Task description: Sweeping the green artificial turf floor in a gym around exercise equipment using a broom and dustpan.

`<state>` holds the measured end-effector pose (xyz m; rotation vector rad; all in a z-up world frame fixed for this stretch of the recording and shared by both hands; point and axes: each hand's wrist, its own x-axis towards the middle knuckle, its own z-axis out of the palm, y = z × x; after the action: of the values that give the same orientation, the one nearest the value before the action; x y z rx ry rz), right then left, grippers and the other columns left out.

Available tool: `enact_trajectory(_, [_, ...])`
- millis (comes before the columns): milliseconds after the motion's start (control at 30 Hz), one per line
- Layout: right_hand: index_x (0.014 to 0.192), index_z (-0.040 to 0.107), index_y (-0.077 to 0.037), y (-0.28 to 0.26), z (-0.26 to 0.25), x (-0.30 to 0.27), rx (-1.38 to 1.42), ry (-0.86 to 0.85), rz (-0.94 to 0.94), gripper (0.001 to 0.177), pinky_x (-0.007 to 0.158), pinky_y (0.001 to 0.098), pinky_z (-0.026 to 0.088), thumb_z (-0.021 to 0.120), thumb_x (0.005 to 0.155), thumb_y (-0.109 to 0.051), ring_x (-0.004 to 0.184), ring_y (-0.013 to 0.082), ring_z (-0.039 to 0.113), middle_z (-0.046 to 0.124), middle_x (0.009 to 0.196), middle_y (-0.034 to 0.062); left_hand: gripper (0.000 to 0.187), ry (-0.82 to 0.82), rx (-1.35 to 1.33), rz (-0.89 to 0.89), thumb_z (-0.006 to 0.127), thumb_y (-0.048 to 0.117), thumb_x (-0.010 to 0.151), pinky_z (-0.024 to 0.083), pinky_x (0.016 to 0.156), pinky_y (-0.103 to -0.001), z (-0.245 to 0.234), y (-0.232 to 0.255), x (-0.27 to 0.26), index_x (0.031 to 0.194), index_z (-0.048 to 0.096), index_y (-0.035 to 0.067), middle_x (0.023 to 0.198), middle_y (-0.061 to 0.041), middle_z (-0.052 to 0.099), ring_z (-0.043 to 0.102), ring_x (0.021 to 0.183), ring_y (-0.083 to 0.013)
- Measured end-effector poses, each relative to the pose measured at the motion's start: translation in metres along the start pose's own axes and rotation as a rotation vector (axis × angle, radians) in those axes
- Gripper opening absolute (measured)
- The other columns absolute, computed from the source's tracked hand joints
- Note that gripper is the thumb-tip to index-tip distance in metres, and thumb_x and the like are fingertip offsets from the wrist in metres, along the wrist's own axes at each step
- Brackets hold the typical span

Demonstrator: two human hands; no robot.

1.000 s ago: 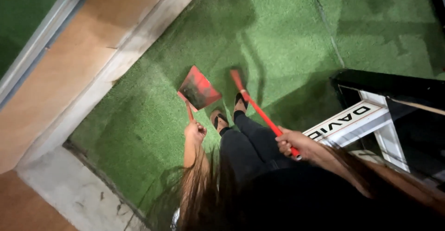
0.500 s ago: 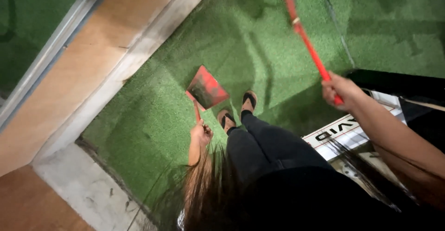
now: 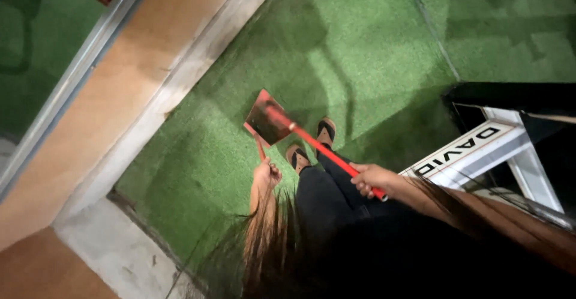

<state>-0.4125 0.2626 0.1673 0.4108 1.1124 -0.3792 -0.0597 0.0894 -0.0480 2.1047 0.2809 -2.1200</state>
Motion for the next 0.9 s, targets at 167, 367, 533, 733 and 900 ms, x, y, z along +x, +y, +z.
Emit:
enact_trajectory(167, [0.163,0.021,-0.04,0.025,0.023,0.002,-0.237,0.074,-0.124,0.088,0.038,0.0273,0.038,0.061,0.093,-0.005,0.042,0.0113,0.043,0.047,0.057,-0.0005,0.024,-0.155,-0.059,0.012,0.053,0.025,0.102,0.041,0.052,-0.032,-0.021,0.005,0.006,0.081,0.044,0.017,0.057,0.006,0.04,0.037,0.047,-0.0098])
enact_trajectory(367, [0.163,0.02,-0.036,0.02,0.077,-0.018,-0.421,0.34,-0.332,0.088,0.038,0.0328,0.045,0.061,0.092,-0.003,0.042,0.0169,0.049,0.052,0.056,0.0048,0.019,-0.159,-0.101,0.022,0.049,0.016,0.102,0.036,0.053,-0.031,-0.052,0.007,-0.006,0.084,0.044,0.015,0.057,0.005,0.04,0.037,0.046,-0.01])
enact_trajectory(533, [0.162,0.029,-0.033,0.018,0.089,-0.017,-0.149,0.323,-0.445,0.082,0.039,0.0314,0.044,0.058,0.091,-0.002,0.044,0.0145,0.047,0.049,0.059,0.0012,0.022,-0.26,-0.167,-0.121,0.049,0.021,0.1,0.039,0.051,-0.028,-0.066,0.01,-0.036,0.08,0.042,0.014,0.057,0.005,0.041,0.034,0.043,-0.0097])
enact_trajectory(733, [0.16,0.031,-0.035,0.009,0.106,-0.037,0.106,0.279,-0.546,0.08,0.039,0.0274,0.039,0.057,0.091,-0.003,0.044,0.0112,0.041,0.043,0.059,-0.0023,0.023,-0.344,-0.264,-0.177,0.051,0.016,0.1,0.04,0.05,-0.026,-0.062,0.023,-0.083,0.078,0.042,0.014,0.058,0.005,0.041,0.034,0.043,-0.009])
enact_trajectory(900, [0.116,0.048,-0.017,-0.018,0.09,-0.031,0.43,0.253,-0.758,0.024,0.036,0.0264,0.039,0.056,0.096,-0.006,0.044,0.0115,0.044,0.044,0.06,-0.0006,0.023,-0.374,-0.162,-0.133,0.054,0.013,0.102,0.039,0.049,-0.025,-0.045,0.041,-0.079,0.081,0.044,0.011,0.06,0.003,0.042,0.034,0.046,-0.0089])
